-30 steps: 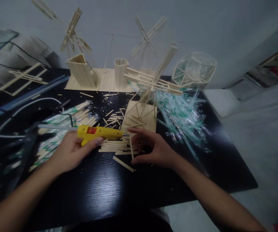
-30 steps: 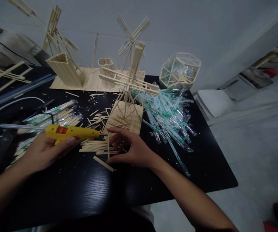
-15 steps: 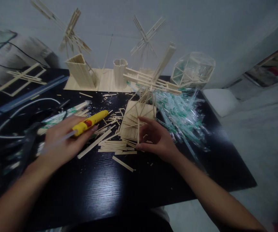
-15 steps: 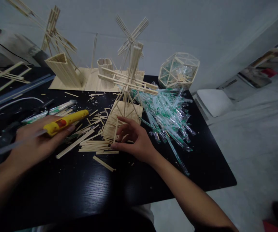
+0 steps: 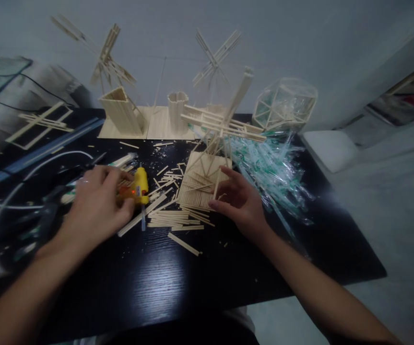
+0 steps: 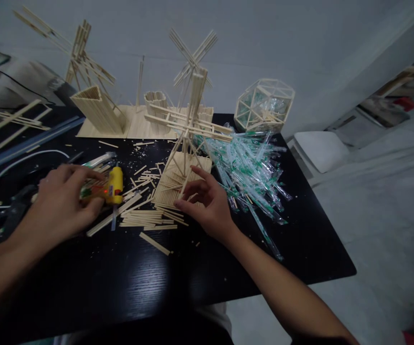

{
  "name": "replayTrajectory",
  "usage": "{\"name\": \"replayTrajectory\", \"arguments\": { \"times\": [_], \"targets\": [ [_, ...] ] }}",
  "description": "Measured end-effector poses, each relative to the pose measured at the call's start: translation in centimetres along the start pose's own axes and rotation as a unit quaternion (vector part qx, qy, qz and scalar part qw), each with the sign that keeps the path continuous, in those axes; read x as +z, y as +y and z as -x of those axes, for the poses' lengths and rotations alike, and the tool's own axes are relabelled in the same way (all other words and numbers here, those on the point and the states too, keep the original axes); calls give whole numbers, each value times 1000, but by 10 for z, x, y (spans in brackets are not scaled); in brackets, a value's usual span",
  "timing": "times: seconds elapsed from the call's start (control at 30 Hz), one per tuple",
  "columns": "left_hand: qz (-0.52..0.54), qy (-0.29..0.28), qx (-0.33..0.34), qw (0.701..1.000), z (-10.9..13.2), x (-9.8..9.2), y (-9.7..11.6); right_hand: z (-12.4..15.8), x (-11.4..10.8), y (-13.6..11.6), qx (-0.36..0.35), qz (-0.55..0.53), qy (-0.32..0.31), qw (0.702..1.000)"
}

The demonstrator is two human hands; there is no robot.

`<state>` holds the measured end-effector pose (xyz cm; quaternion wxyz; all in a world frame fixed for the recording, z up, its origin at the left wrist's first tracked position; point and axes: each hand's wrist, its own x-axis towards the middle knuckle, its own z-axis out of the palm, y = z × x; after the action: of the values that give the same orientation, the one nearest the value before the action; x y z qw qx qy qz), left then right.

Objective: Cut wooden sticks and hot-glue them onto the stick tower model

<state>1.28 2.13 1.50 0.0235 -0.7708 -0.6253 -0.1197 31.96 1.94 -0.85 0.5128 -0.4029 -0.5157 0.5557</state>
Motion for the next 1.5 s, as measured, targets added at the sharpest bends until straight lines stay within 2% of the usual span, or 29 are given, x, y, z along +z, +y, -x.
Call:
{"name": "replayTrajectory", "arguments": {
  "times": [0.03, 0.07, 0.13, 0.2, 0.27, 0.37, 0.47, 0.57, 0.63, 0.7, 0.77, 0.9, 1.0, 1.1, 1.3, 1.5],
  "targets": [
    [42, 21, 30, 998, -3, -3, 10, 1, 1, -1, -19, 9, 6, 1000],
    [79, 16, 63, 995, -6, -4, 21, 2, 1, -2, -38, 18, 12, 999],
    [115, -29, 121, 986, -17, -1, 46, 3, 2, -2, -67, 40, 21, 997],
    [107, -64, 163, 979, -29, 9, 68, 5, 3, -2, -84, 68, 24, 994],
    [86, -85, 165, 979, -41, 22, 84, 5, 3, 0, -99, 91, 20, 991],
    [66, -128, 153, 978, -52, 37, 96, 4, 2, 4, -128, 106, 4, 986],
    [49, -147, 153, 976, -55, 42, 98, 3, 1, 8, -139, 110, -13, 984],
    [66, -145, 132, 978, -51, 38, 94, 4, 2, 10, -132, 123, -22, 983],
    [121, -133, 88, 980, -46, 30, 90, 6, 3, 10, -124, 137, -28, 982],
    [212, -131, 38, 968, -37, 18, 86, 7, 4, 10, -111, 150, -40, 982],
    [326, -156, 1, 932, -26, 7, 83, 9, 6, 10, -101, 163, -56, 980],
    [510, -185, -89, 835, -6, -4, 82, 11, 8, 9, -93, 185, -94, 974],
    [559, -175, -122, 801, 1, -2, 84, 13, 9, 10, -83, 193, -122, 970],
    [569, -182, -123, 793, 2, 3, 86, 15, 10, 11, -69, 206, -138, 966],
    [563, -195, -116, 794, 5, 11, 88, 17, 10, 12, -75, 227, -140, 961],
    [567, -202, -119, 790, 5, 10, 90, 17, 10, 12, -77, 231, -146, 959]
  ]
}}
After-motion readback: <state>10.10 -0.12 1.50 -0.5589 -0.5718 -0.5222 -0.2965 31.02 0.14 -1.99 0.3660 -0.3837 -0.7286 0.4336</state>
